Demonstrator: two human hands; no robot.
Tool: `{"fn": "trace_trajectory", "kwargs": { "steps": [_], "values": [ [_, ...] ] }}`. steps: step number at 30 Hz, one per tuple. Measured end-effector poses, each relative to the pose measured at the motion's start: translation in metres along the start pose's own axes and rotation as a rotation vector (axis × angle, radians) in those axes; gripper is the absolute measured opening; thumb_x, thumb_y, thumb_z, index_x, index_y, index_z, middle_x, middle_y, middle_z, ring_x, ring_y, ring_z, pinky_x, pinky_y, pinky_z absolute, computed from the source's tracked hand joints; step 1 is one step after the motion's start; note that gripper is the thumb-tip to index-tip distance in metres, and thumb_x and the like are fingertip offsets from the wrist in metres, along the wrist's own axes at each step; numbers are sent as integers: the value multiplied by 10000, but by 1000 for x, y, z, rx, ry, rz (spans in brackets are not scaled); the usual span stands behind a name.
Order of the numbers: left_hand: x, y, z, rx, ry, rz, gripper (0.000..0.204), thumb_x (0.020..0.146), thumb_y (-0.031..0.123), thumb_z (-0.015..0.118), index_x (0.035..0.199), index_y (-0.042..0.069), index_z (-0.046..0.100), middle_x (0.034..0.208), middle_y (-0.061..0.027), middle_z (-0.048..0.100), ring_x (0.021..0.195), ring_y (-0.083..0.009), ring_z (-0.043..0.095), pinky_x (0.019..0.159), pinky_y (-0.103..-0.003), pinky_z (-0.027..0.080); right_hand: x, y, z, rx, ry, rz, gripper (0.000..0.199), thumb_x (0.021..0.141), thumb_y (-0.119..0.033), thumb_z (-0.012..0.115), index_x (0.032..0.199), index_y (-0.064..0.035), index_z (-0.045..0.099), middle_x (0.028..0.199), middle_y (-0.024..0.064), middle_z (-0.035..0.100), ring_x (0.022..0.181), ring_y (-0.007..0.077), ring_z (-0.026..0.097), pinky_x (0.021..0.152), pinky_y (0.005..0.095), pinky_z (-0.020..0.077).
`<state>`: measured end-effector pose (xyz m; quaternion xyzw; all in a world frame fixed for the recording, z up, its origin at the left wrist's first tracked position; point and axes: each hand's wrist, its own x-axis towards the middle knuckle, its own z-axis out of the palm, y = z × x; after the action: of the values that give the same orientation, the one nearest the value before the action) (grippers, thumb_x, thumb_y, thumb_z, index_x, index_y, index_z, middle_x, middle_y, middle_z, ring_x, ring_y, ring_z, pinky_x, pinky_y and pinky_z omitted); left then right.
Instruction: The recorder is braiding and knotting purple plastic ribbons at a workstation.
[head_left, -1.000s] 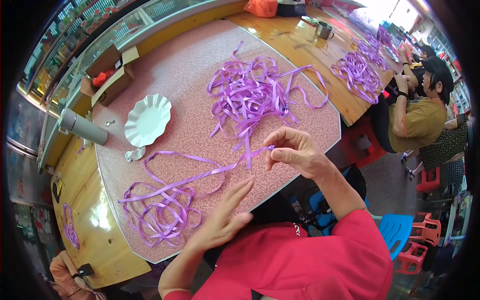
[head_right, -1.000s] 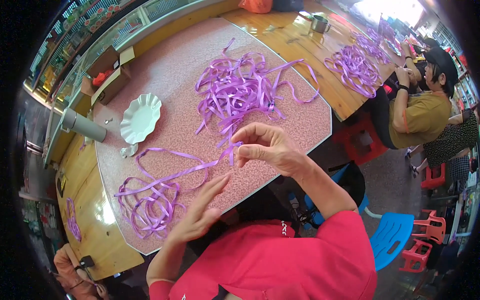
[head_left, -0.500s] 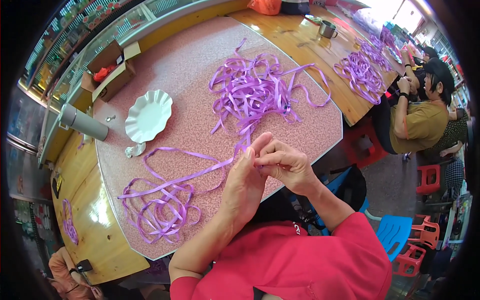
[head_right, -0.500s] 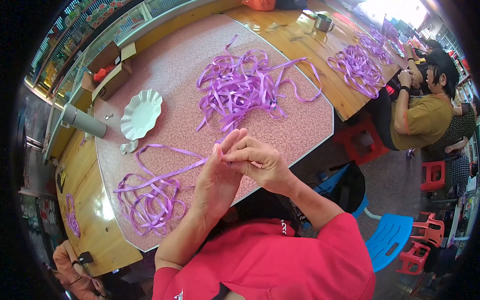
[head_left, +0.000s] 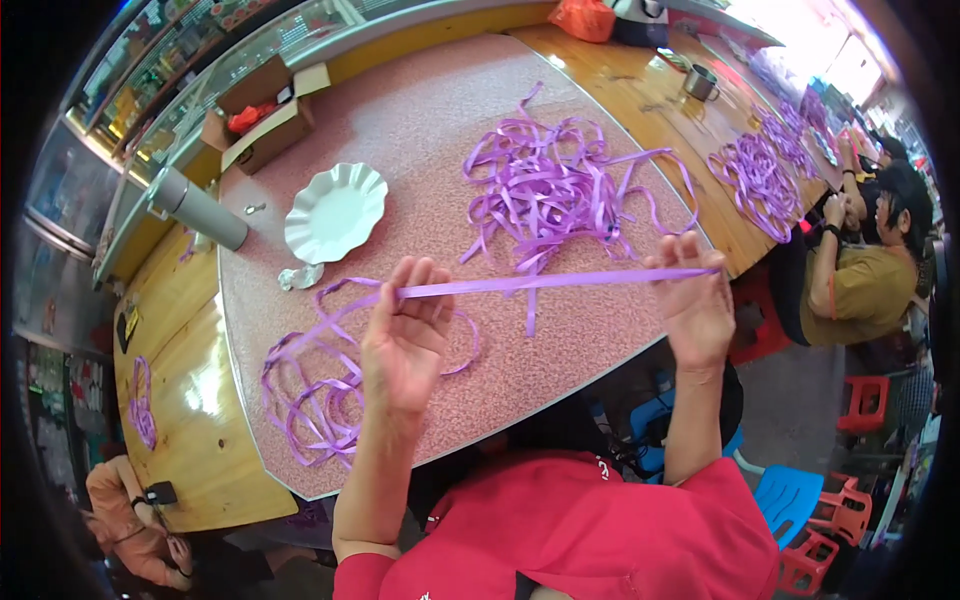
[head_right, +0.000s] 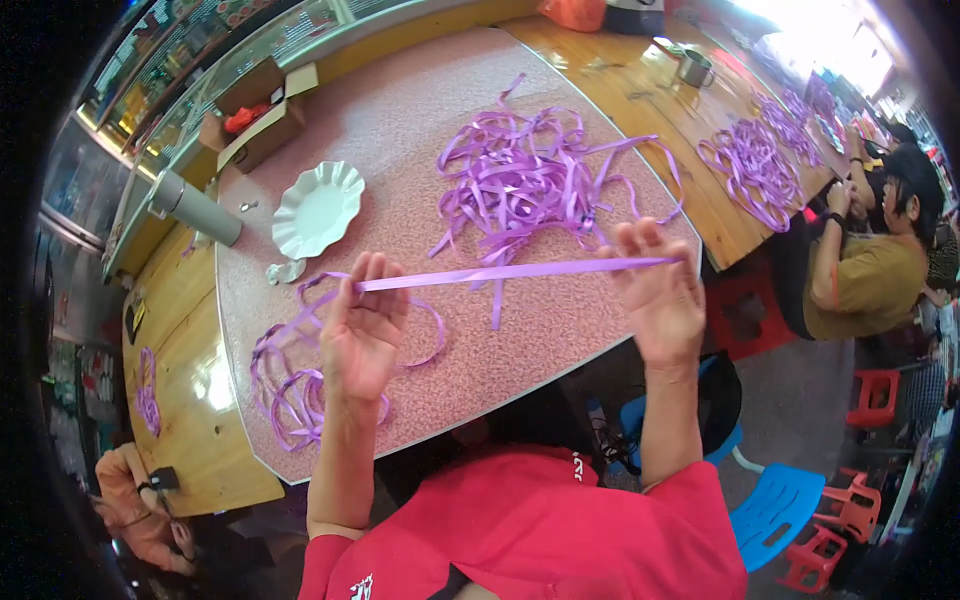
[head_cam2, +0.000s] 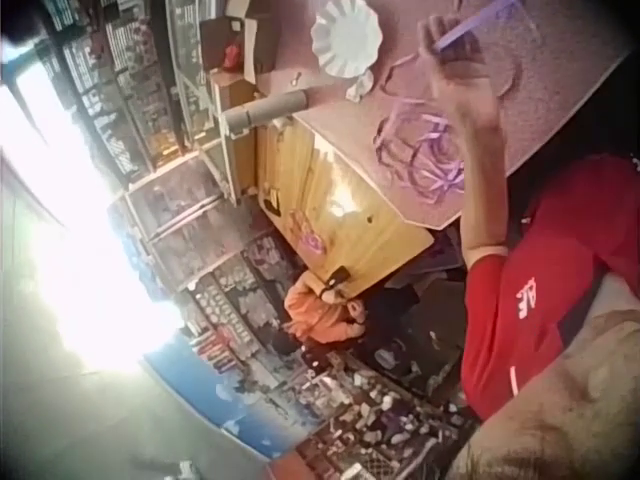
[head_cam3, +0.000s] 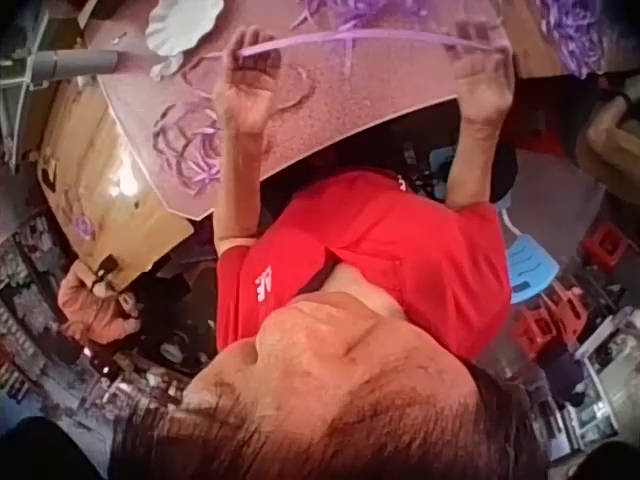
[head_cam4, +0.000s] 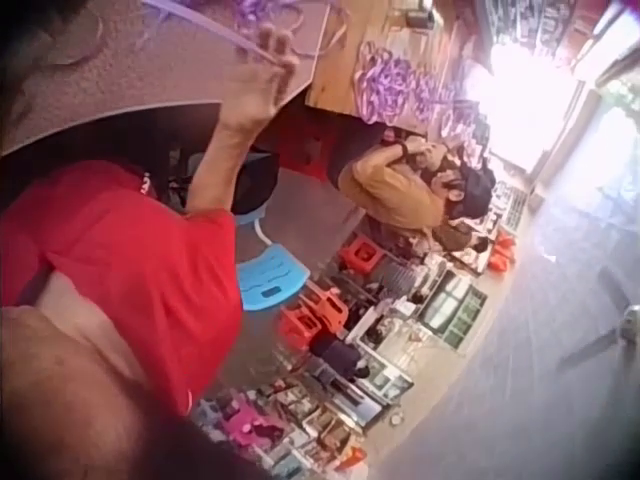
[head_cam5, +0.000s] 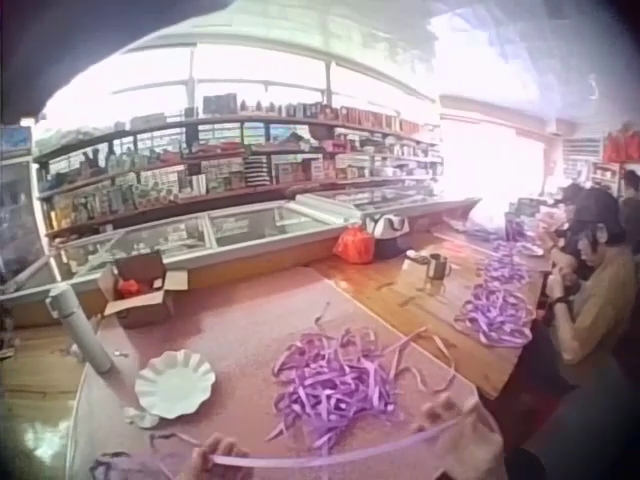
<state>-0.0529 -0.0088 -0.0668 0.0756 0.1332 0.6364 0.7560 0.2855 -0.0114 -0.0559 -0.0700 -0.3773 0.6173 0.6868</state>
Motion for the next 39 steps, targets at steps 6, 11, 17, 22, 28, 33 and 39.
{"fn": "trace_trajectory", "kwargs": {
  "steps": [6, 11, 17, 22, 28, 33, 39],
  "values": [
    [-15, 86, -71, 147, 105, 260, 372, 1070, 240, 430, 1319, 0, 567, 1312, -159, 629, 1253, -305, 577, 1102, -476, 448, 4, -29, -84, 284, 201, -29, 246, 1041, -115, 487, 1249, -28, 585, 1371, 149, 563, 1314, 291, 502, 1174, 528, 334],
    [-24, 122, -92, 1, 260, 390, 340, 1068, 213, 427, 1269, -11, 584, 1157, -140, 668, 1114, -266, 623, 1018, -442, 493, 0, -38, -135, 317, 461, -60, 254, 1023, -68, 509, 1258, 7, 572, 1064, 124, 622, 1043, 227, 601, 1076, 443, 466],
    [-34, 77, -45, 355, 77, 356, 358, 1073, 267, 473, 1311, 20, 573, 833, -24, 594, 743, -95, 531, 682, -275, 449, 13, -12, -70, -130, 300, 72, 359, 1006, -35, 537, 1363, 0, 516, 995, 46, 600, 687, 69, 479, 590, 201, 447],
    [-39, 32, 1, 635, 15, 240, 657, 1060, 556, 335, 1492, 61, 366, 754, -25, 562, 650, -87, 434, 641, -243, 365, 16, 54, 31, -714, 74, 230, 283, 973, -33, 589, 1254, -49, 623, 880, 10, 603, 614, 34, 429, 529, 193, 354],
    [-40, 16, 11, 923, -29, 210, 927, 948, 777, 274, 1535, 59, 281, 804, -29, 585, 654, -73, 422, 624, -225, 312, 31, 104, 108, -955, -391, 254, 205, 906, -5, 675, 1104, -27, 718, 888, 29, 609, 795, 100, 559, 661, 255, 433],
    [-45, 14, 16, 1115, -26, 200, 944, 942, 789, 248, 1555, 71, 238, 918, -37, 650, 703, -69, 474, 612, -228, 318, 33, 130, 122, -1015, -491, 141, 281, 860, -138, 771, 1132, -80, 732, 883, 64, 612, 810, 170, 604, 685, 304, 483],
    [-47, 11, 13, 1149, -39, 235, 897, 975, 745, 264, 1556, 62, 224, 1055, -58, 667, 824, -71, 555, 649, -210, 370, 30, 137, 123, -970, -465, 109, 244, 854, -113, 778, 1093, -83, 741, 890, 49, 606, 777, 140, 592, 645, 283, 472]
  ]
}}
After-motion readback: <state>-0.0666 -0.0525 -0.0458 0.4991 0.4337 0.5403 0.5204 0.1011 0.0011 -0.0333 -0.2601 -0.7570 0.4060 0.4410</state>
